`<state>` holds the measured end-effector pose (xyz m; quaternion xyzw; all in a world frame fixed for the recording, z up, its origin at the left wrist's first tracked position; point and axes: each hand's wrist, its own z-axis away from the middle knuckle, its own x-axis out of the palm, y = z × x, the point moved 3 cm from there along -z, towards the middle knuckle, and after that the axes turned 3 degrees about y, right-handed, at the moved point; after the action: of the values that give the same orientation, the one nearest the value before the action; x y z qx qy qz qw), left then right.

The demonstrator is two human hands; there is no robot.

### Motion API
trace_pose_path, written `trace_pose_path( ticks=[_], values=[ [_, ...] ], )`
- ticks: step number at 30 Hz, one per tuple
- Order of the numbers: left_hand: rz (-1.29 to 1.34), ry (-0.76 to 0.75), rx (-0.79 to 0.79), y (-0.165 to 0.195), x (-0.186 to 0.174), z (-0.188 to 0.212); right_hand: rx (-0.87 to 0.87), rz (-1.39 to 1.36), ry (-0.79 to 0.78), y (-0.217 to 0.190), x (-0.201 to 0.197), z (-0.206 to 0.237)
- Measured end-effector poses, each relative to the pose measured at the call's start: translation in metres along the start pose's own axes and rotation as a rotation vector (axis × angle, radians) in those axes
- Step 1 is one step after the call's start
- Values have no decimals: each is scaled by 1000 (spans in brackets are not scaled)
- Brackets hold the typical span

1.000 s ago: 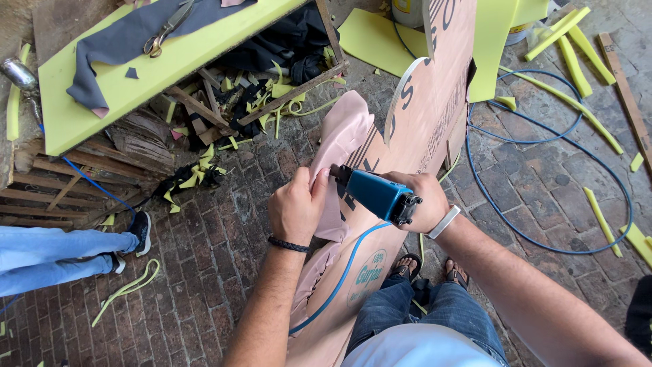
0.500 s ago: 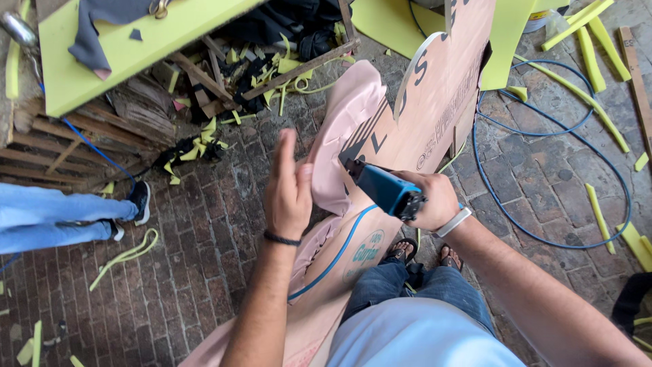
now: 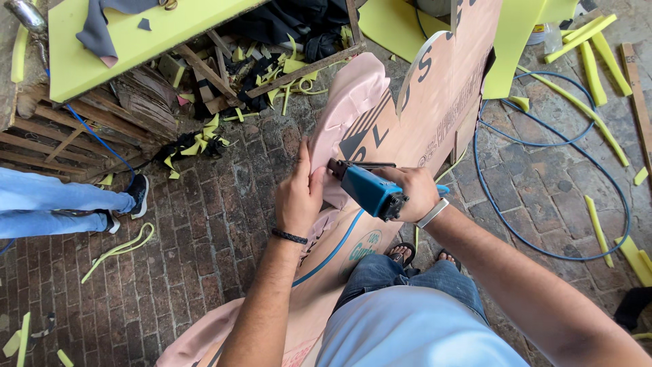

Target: The person uses a pneumatic staple gun to attach pink fabric to a wooden chair frame. They repeatedly pull the fabric taut, staple it to the wood, and trim excess material with scissors.

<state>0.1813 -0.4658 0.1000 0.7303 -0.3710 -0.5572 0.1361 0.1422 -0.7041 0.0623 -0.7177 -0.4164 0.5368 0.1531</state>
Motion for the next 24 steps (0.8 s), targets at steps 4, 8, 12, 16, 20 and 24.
trace_pose_path(
  ticks=[4,8,12,16,20,24],
  values=[
    [90,-67,243,1,-19,5,31,-25,6,7,0,12],
    [39,-114,262,-13,-18,-3,8,-52,45,11,-7,31],
    [-85,-104,254,-30,-5,-14,-28,-47,63,4,-8,45],
    [-129,-4,287,-37,4,-9,-131,-36,46,-5,-7,42],
    [-148,64,240,-38,8,-5,-150,65,58,-10,1,24],
    [-104,18,204,-36,9,-9,-161,107,63,-5,3,6]
  ],
)
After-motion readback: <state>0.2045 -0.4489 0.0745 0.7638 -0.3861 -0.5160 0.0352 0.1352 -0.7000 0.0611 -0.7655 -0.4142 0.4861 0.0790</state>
